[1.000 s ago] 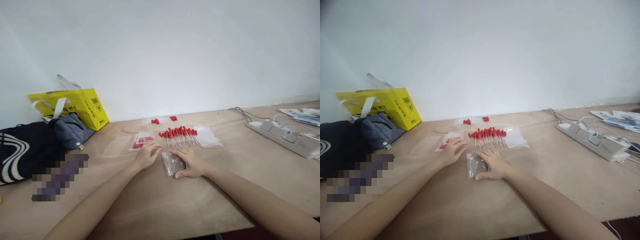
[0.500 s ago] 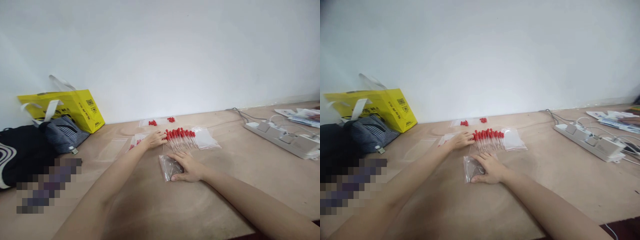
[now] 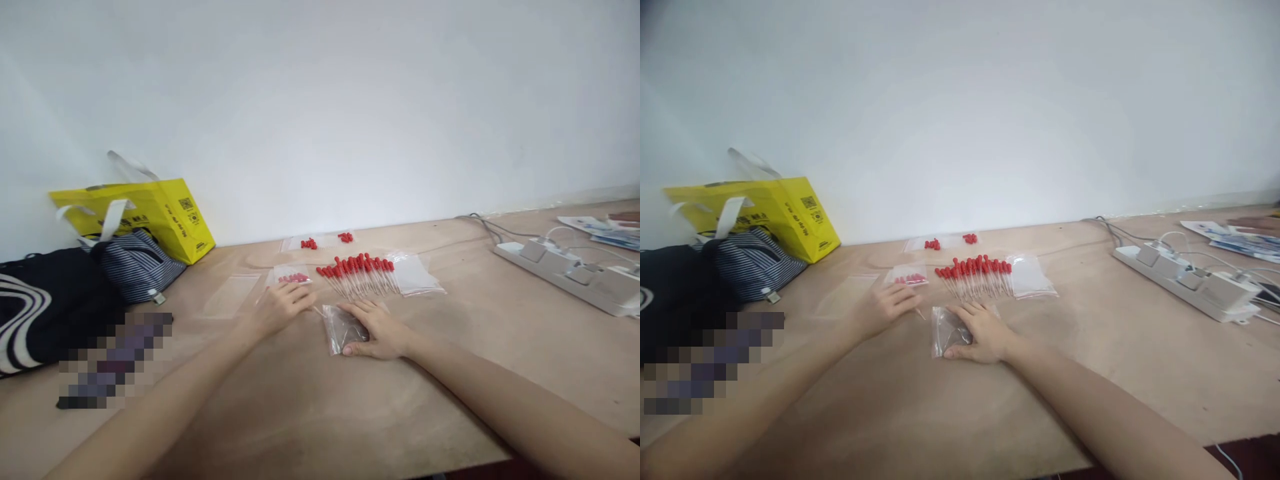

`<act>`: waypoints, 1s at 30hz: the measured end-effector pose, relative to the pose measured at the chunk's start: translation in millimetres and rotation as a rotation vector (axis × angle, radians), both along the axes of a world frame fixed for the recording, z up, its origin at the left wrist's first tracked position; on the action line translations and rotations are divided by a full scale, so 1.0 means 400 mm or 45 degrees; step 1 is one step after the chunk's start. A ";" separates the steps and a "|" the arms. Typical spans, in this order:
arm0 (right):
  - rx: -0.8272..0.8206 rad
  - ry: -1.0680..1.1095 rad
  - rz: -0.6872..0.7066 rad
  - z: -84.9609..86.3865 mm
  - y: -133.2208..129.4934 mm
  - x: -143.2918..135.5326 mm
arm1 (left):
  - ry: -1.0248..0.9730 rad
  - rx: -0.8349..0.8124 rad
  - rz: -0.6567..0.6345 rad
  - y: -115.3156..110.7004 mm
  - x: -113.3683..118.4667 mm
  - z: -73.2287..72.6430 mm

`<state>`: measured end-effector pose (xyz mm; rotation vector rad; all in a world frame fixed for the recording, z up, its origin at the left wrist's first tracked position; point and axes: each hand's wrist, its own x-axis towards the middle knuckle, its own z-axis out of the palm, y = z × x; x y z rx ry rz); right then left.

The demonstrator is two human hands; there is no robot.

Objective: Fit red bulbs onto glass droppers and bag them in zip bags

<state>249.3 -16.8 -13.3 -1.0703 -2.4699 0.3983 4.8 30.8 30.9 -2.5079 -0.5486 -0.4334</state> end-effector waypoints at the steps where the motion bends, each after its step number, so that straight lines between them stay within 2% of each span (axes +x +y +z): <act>1: 0.004 0.008 -0.007 0.000 -0.001 -0.002 | 0.032 -0.003 0.008 -0.018 -0.009 -0.012; 3: 0.015 0.019 -0.017 0.000 -0.002 -0.007 | 0.026 -0.014 0.005 -0.045 -0.019 -0.040; 7: 0.024 0.019 -0.019 0.002 -0.003 -0.010 | -0.171 -0.166 0.030 -0.065 -0.029 -0.078; 12: 0.019 0.008 -0.014 0.004 -0.004 -0.008 | -0.323 -0.388 0.082 -0.065 -0.057 -0.086; 16: 0.008 -0.004 -0.021 0.005 -0.005 -0.009 | -0.365 -0.443 0.117 -0.063 -0.067 -0.094; 21: 0.023 0.001 -0.011 0.004 -0.004 -0.009 | -0.357 -0.512 0.121 -0.068 -0.025 -0.105; 26: 0.030 0.015 0.001 0.003 -0.004 -0.008 | -0.450 -0.728 0.138 -0.086 0.038 -0.102; 30: 0.024 0.015 -0.023 0.002 -0.003 -0.008 | -0.615 -0.905 0.224 -0.102 0.037 -0.092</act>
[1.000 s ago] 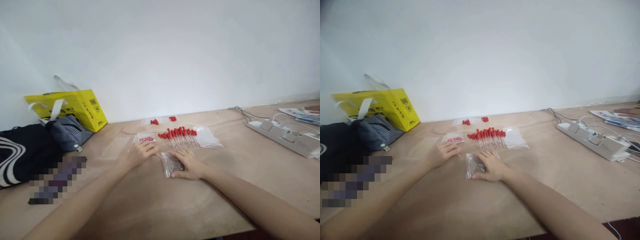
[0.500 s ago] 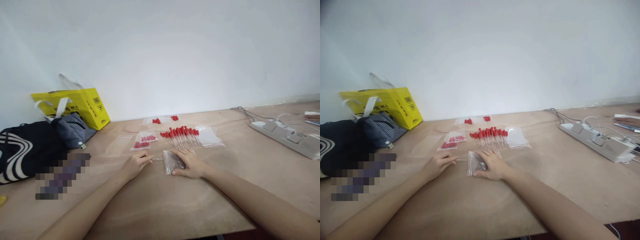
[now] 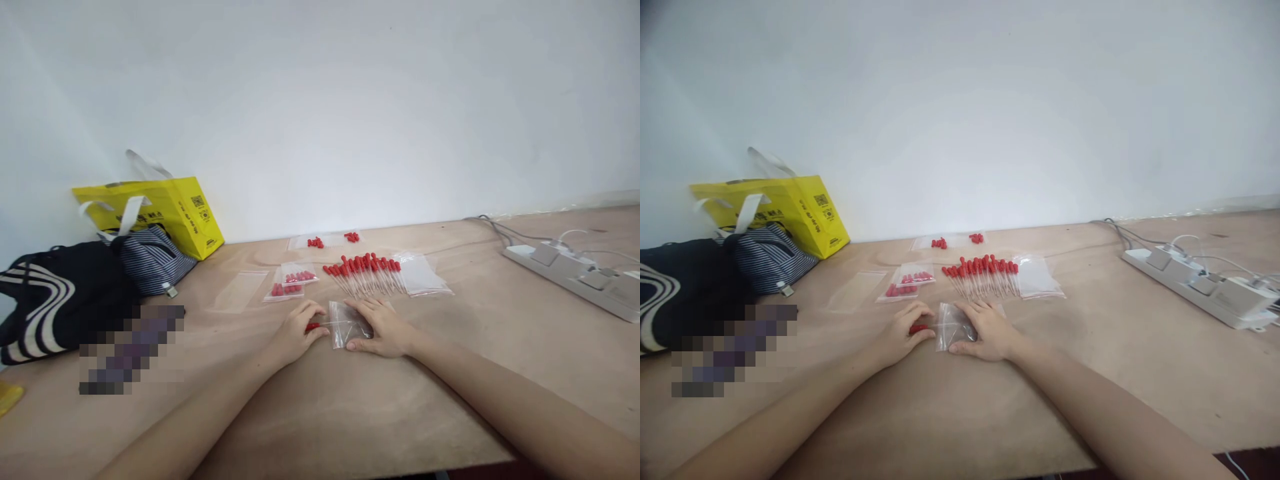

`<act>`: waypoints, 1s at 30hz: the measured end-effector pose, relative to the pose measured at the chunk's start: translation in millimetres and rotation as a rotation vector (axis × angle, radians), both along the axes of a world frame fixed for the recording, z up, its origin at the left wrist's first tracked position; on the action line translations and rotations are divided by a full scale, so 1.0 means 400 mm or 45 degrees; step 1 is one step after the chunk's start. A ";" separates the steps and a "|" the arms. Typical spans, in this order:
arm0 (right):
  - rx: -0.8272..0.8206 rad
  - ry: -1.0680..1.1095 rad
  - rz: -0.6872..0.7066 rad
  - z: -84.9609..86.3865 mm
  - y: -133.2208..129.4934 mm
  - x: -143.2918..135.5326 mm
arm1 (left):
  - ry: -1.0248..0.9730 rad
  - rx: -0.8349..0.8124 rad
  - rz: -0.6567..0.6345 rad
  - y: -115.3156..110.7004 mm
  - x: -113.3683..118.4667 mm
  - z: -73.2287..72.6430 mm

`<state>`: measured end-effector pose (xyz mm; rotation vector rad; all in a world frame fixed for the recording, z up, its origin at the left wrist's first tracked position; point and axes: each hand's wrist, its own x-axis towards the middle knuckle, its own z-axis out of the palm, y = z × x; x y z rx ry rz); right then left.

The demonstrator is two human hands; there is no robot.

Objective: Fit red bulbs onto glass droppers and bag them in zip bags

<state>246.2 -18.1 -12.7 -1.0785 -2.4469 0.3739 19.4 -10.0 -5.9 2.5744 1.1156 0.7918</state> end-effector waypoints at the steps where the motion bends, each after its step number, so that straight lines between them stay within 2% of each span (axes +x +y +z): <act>1: -0.001 -0.001 -0.004 -0.001 0.000 0.000 | -0.012 -0.024 0.029 -0.004 -0.010 0.003; 5: -0.010 -0.019 0.007 0.000 0.002 0.003 | 0.038 -0.151 0.133 -0.018 -0.062 0.012; 8: -0.024 -0.062 0.007 0.007 0.001 0.004 | 0.046 -0.269 0.196 -0.029 -0.075 0.014; 15: 0.002 -0.086 0.018 0.013 -0.002 -0.006 | -0.131 -0.330 0.229 -0.029 -0.009 0.005; 21: 0.001 -0.058 0.004 0.007 -0.001 -0.015 | -0.340 -0.424 0.175 -0.007 0.050 -0.028; 23: 0.002 -0.046 0.003 0.006 -0.001 -0.016 | -0.305 -0.396 0.155 -0.003 0.059 -0.033; 26: -0.006 -0.054 0.001 0.006 0.000 -0.015 | -0.073 -0.203 0.228 0.021 0.055 -0.021; 28: -0.015 -0.062 -0.001 0.006 0.001 -0.014 | 0.096 -0.062 0.284 0.059 0.045 0.002; 30: -0.020 -0.063 0.003 0.007 0.002 -0.013 | 0.168 -0.009 0.290 0.115 0.039 0.027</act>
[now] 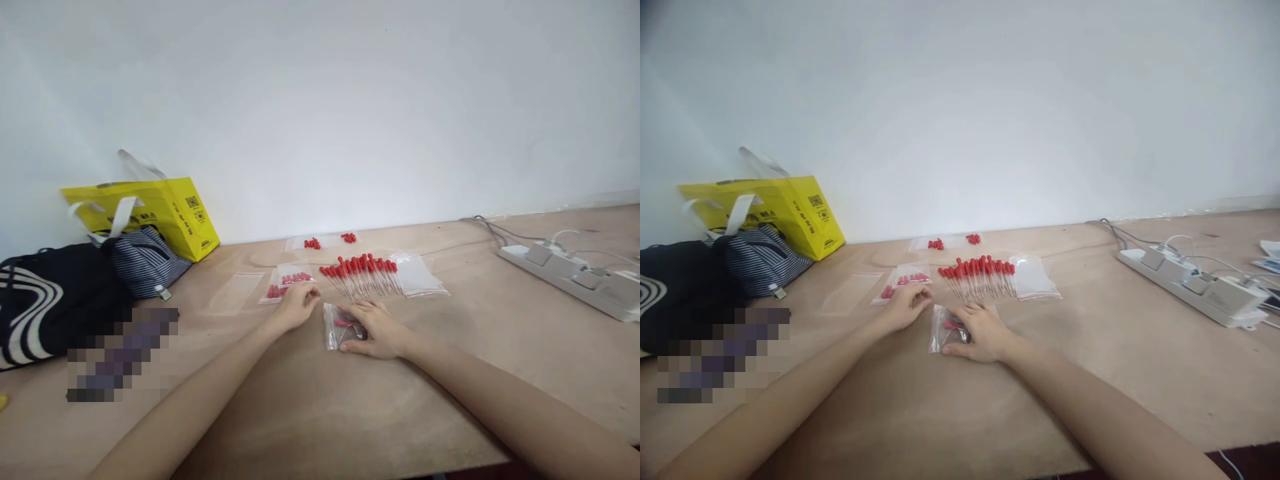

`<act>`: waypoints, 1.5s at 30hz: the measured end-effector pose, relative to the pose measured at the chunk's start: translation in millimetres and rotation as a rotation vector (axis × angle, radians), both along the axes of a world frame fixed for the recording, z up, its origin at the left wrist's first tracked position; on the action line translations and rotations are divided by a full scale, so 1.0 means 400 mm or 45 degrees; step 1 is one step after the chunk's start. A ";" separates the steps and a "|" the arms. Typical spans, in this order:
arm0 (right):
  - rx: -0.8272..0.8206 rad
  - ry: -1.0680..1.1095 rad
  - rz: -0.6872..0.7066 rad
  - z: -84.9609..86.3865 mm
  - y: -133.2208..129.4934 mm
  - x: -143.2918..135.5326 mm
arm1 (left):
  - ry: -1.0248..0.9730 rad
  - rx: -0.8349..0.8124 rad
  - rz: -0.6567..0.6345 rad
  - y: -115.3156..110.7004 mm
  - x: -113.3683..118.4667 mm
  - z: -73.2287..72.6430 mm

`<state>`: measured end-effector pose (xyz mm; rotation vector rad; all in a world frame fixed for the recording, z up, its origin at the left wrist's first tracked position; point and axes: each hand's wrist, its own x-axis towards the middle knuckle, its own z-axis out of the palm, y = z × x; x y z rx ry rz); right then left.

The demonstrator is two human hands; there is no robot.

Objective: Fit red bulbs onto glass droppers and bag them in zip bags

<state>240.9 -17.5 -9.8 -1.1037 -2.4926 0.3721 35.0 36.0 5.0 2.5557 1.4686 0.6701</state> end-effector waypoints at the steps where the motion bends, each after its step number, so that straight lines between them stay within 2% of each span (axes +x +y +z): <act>1: -0.002 0.002 0.006 0.001 0.000 0.000 | 0.045 0.021 0.005 0.032 0.000 0.011; 4: -0.011 0.005 0.016 0.002 -0.001 0.001 | 0.184 0.047 0.039 0.127 0.016 0.024; 8: -0.022 0.004 0.004 0.004 -0.003 0.000 | 0.341 0.009 0.089 0.214 0.042 0.006; 12: -0.009 0.002 -0.002 0.004 -0.004 -0.002 | 0.440 -0.016 0.050 0.243 0.041 0.000; 15: -0.002 -0.002 -0.004 0.004 -0.004 -0.002 | 0.484 -0.006 -0.058 0.238 0.022 0.027; 19: 0.020 -0.026 0.020 0.004 -0.003 -0.001 | 0.491 0.055 -0.181 0.193 -0.038 0.090; 22: 0.032 -0.042 0.043 0.005 -0.002 0.000 | 0.447 0.121 -0.167 0.121 -0.122 0.123; 25: 0.029 -0.051 0.029 0.006 -0.004 0.000 | 0.247 0.305 -0.049 0.024 -0.212 0.117; 28: 0.017 -0.047 0.016 0.007 -0.005 -0.001 | 0.069 0.401 0.060 -0.074 -0.263 0.082; 31: 0.013 -0.040 0.014 0.008 -0.006 -0.001 | -0.024 0.313 0.115 -0.140 -0.260 0.047; 33: 0.013 -0.038 0.016 0.008 -0.006 -0.001 | -0.049 0.248 0.083 -0.161 -0.237 0.034; 39: 0.010 -0.048 0.009 0.003 -0.003 -0.001 | -0.057 0.194 -0.042 -0.163 -0.169 0.024; 45: 0.025 -0.042 0.018 0.000 -0.001 -0.002 | -0.087 0.212 -0.057 -0.160 -0.163 0.032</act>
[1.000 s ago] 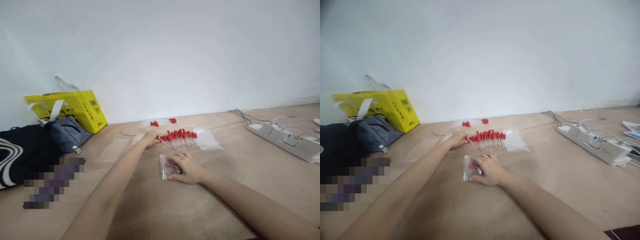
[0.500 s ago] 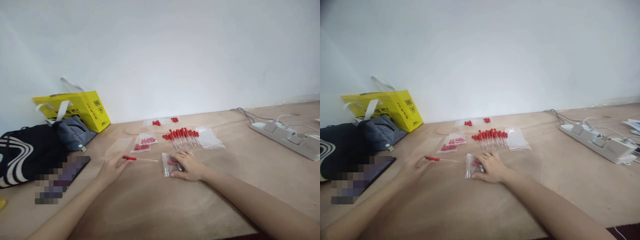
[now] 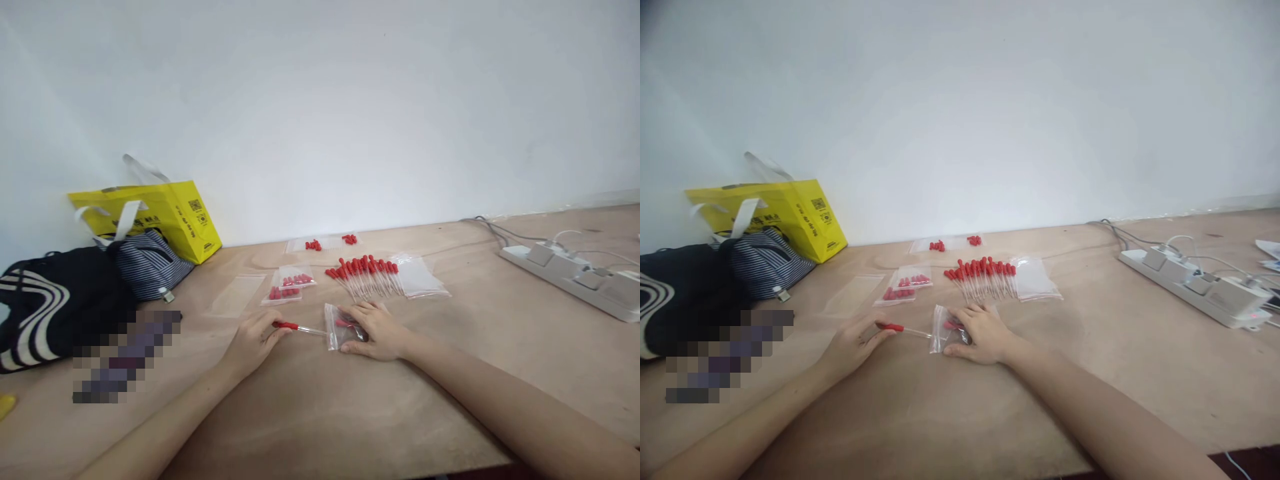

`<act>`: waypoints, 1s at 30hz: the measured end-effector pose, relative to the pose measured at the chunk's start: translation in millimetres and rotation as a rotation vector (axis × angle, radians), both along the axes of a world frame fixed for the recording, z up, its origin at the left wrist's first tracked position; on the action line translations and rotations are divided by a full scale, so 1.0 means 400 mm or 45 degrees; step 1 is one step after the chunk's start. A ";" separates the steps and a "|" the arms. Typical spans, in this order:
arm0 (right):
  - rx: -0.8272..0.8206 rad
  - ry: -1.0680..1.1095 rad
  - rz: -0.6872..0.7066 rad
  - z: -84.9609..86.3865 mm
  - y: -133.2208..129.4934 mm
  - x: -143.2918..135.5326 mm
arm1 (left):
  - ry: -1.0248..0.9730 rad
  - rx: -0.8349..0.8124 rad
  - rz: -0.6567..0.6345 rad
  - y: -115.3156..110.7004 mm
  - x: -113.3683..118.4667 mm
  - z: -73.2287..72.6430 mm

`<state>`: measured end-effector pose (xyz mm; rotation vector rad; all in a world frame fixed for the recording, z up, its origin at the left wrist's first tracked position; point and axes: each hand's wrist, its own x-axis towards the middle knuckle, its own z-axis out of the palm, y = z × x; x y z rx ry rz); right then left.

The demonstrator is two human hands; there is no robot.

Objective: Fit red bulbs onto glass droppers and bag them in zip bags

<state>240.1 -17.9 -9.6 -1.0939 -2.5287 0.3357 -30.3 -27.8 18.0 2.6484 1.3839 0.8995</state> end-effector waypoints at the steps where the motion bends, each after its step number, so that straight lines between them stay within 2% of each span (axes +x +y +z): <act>1: 0.000 0.002 -0.001 0.000 0.000 0.000 | -0.004 -0.007 0.007 0.000 -0.006 0.006; 7: -0.009 0.000 -0.013 0.003 -0.003 0.000 | -0.080 0.006 0.145 -0.003 -0.050 0.036; 17: -0.008 -0.002 -0.008 0.005 -0.002 0.000 | -0.050 -0.076 0.037 -0.002 0.005 0.015; 25: -0.003 -0.004 -0.012 0.002 -0.001 0.000 | -0.107 -0.030 0.139 -0.006 -0.060 0.021; 30: -0.007 -0.005 -0.016 0.001 0.000 0.000 | -0.060 -0.084 0.094 -0.006 -0.031 0.011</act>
